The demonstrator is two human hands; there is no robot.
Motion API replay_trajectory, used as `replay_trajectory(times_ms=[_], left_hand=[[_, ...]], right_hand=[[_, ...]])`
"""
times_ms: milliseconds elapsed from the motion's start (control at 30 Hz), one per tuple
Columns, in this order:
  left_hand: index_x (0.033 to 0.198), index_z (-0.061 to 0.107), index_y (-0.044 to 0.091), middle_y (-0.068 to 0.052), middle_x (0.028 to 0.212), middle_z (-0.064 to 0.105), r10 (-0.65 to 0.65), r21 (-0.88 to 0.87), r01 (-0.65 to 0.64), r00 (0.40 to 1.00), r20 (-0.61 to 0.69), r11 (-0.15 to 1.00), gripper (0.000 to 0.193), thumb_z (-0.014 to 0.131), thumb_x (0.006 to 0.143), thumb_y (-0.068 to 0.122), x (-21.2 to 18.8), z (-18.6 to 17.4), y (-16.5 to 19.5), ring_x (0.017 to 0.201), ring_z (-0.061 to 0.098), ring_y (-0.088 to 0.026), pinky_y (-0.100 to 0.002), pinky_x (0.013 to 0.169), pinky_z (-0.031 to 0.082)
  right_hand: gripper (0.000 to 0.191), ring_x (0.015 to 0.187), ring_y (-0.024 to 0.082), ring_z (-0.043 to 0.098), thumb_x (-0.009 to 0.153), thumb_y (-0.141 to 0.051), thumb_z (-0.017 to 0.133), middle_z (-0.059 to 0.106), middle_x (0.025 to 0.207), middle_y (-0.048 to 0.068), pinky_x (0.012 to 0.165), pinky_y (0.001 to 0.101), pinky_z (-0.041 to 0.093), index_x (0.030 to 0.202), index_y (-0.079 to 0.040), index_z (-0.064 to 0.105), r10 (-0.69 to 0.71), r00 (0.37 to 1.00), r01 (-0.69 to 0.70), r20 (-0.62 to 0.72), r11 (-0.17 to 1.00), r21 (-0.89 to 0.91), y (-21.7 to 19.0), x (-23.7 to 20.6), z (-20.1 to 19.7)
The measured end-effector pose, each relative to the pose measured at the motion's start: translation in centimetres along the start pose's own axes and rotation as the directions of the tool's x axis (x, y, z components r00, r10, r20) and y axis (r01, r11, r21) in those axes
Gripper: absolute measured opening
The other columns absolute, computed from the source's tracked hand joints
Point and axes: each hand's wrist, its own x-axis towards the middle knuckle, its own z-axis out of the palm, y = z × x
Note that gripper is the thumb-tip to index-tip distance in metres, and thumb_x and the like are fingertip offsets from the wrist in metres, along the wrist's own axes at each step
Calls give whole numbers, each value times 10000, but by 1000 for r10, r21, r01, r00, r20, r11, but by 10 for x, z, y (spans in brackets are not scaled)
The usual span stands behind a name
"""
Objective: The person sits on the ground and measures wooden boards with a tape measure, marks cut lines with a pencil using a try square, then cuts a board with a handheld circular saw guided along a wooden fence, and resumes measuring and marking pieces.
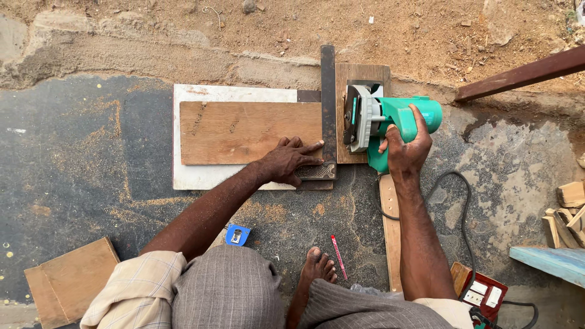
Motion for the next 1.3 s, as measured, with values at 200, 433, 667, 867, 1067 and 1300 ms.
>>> replay_trajectory(times_ms=[200,433,667,867,1067,1300], left_hand=[[1476,514,382,62,1688,189,-3,18,2,1000,30,1000,1036,981,552,419,1,0,-2,1330,396,-285,-468,1123,313],[1474,526,416,74,1733,165,0,42,-1,1000,32,999,1015,964,559,437,-1,-12,4,1328,421,-276,-461,1135,331],[1469,537,377,61,1723,201,-24,34,22,999,46,999,1000,970,568,347,-4,-12,9,1342,391,-280,-453,1138,323],[1461,492,111,-103,1542,462,-87,46,94,987,-137,994,829,827,709,218,-24,19,37,1254,471,-381,-512,1108,384],[1418,482,32,-179,1290,601,-273,-88,259,933,-235,962,728,730,745,157,-139,28,19,1223,508,-391,-509,1107,382],[1455,465,40,-157,1345,602,-693,-151,723,550,-466,675,763,765,786,249,-306,104,6,1259,522,-356,-517,1125,379]], right_hand=[[596,557,138,611,961,-54,617,663,866,93,488,306,531,1519,76,453,23,1000,-24,14,993,119,1,38,13],[675,524,160,592,919,-60,669,699,929,143,437,336,515,1530,77,416,114,978,-49,-175,939,340,-26,36,1],[426,605,188,580,919,-107,622,683,990,130,515,374,540,1311,61,616,336,884,-85,-326,800,594,-4,-52,-105],[183,729,200,626,894,-206,681,691,905,88,628,377,575,1026,-81,661,672,711,-43,-204,332,942,112,-127,-206],[258,803,293,681,994,-227,614,692,1029,194,663,359,617,1099,-1,679,853,521,172,17,-124,977,167,-175,-235],[412,755,272,675,1074,-324,618,653,1023,287,572,298,600,1177,72,666,892,439,215,107,-220,951,184,-195,-233]])
